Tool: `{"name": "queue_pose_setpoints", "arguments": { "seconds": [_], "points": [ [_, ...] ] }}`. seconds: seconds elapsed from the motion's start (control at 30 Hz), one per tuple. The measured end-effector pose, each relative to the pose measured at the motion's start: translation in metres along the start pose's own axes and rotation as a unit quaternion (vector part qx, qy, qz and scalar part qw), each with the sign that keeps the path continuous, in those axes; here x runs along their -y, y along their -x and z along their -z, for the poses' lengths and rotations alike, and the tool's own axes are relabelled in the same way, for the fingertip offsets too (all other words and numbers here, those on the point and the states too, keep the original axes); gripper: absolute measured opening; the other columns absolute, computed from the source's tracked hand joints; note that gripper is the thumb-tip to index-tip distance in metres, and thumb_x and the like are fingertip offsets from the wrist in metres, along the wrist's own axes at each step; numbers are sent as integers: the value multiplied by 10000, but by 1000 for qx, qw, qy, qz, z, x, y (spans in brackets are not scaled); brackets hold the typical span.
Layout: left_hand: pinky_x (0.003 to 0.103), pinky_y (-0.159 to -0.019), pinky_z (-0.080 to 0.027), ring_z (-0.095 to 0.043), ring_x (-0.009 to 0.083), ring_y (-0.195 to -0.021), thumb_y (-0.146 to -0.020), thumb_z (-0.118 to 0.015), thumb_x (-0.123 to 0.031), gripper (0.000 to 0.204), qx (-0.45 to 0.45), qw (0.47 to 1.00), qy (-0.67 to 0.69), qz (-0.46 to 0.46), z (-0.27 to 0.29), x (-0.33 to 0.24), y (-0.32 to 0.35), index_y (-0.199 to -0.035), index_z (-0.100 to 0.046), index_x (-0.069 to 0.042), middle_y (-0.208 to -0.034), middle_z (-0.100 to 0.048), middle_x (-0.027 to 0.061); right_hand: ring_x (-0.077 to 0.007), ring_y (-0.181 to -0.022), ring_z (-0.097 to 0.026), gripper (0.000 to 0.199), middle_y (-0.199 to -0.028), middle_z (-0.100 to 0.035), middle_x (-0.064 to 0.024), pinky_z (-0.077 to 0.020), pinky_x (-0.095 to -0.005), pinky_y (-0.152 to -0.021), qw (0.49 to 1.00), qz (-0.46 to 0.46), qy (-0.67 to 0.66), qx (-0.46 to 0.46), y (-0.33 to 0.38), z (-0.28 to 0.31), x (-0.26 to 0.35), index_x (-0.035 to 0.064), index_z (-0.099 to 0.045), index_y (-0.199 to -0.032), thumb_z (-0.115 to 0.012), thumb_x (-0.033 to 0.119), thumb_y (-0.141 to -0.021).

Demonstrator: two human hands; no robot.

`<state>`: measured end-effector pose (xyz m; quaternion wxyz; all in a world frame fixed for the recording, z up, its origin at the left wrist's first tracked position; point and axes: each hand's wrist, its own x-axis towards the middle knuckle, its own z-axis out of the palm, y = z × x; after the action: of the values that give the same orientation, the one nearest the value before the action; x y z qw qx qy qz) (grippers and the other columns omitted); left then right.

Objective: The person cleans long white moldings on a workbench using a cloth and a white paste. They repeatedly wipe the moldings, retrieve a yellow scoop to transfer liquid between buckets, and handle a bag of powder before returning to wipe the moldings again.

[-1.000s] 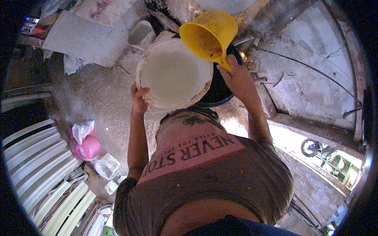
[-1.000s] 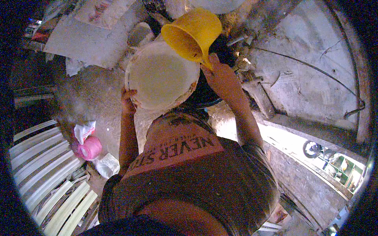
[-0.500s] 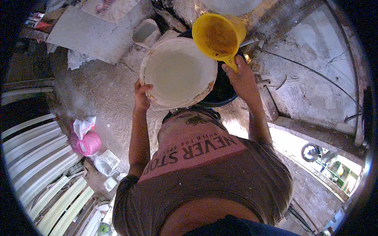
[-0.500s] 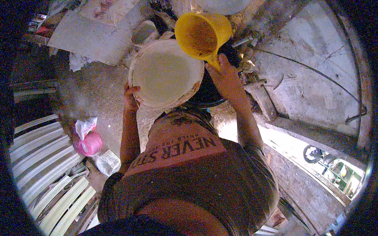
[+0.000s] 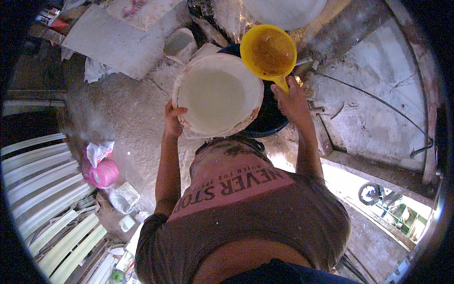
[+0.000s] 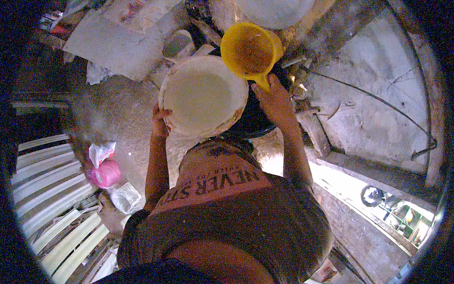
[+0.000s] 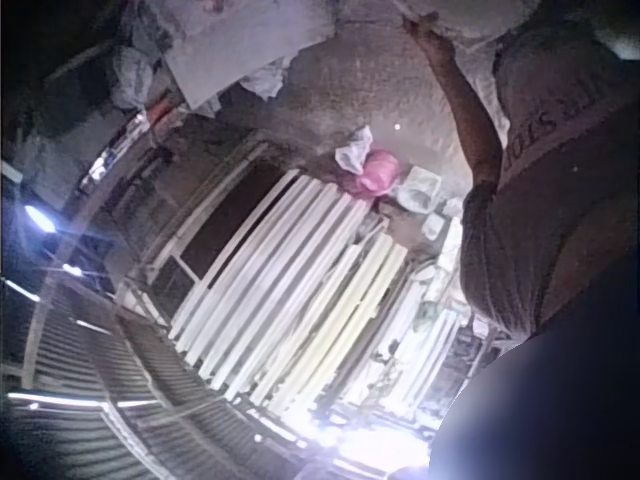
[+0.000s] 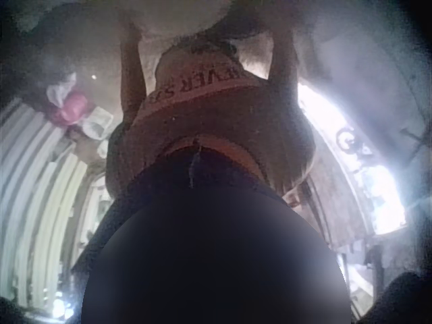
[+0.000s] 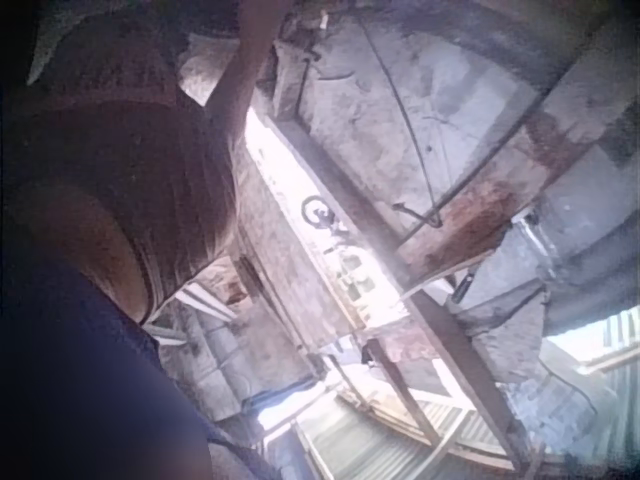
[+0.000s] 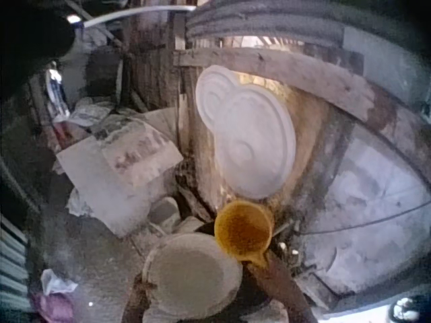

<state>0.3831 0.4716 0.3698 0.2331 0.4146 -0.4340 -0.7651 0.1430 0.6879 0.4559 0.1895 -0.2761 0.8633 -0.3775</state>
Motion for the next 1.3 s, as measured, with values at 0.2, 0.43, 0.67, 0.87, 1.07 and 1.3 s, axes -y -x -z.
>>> {"name": "queue_pose_setpoints", "arguments": {
  "seconds": [0.2, 0.43, 0.67, 0.87, 1.07, 1.3],
  "points": [
    [370, -812, -488, -613, 246, -855, -574, -629, -128, 541, 33, 999, 8, -1, 10, 9, -9, -1096, -564, -5, -948, -632, 97, -356, -717, -617, 310, -835, -610, -212, -462, -422, -621, 994, 91, 55, -23, 11, -11, -10, 1, -487, -1055, -588, 233, -878],
    [364, -807, -492, -618, 237, -856, -583, -631, -117, 514, 69, 997, 37, -12, 22, 22, -18, -1080, -570, -2, -939, -636, 89, -447, -904, -578, 377, -946, -602, -280, -461, -484, -751, 998, 49, 26, -3, 7, -6, -3, -24, -476, -1064, -566, 292, -880],
    [352, -786, -494, -621, 223, -829, -593, -624, -104, 494, 12, 1000, 18, -13, 21, 21, -11, -1074, -574, -2, -932, -643, 91, -294, -723, -597, 301, -853, -611, -185, -461, -397, -664, 1000, 0, 19, -12, 4, -4, -10, -7, -496, -1050, -586, 209, -861],
    [340, -786, -495, -621, 225, -849, -591, -612, -77, 503, 45, 999, 10, -5, 19, 9, -10, -1083, -569, 19, -958, -646, 103, -425, -856, -596, 288, -900, -601, -257, -452, -460, -691, 997, 45, 59, 10, 20, -10, 4, 3, -460, -1033, -573, 220, -881],
    [349, -805, -497, -622, 230, -873, -590, -602, -73, 542, 66, 997, 35, -11, 19, 14, -13, -1117, -550, 41, -973, -643, 111, -405, -756, -609, 265, -809, -613, -218, -457, -448, -633, 990, 129, 42, -46, 13, -14, -7, 10, -451, -1016, -566, 212, -889],
    [354, -806, -499, -623, 234, -875, -601, -589, -67, 538, 95, 994, 48, -20, 21, 16, -14, -1128, -548, 31, -990, -638, 111, -330, -737, -615, 266, -798, -608, -197, -461, -423, -642, 998, 66, 8, -16, 6, -13, -16, 12, -462, -1045, -567, 192, -881]
  ]
}}
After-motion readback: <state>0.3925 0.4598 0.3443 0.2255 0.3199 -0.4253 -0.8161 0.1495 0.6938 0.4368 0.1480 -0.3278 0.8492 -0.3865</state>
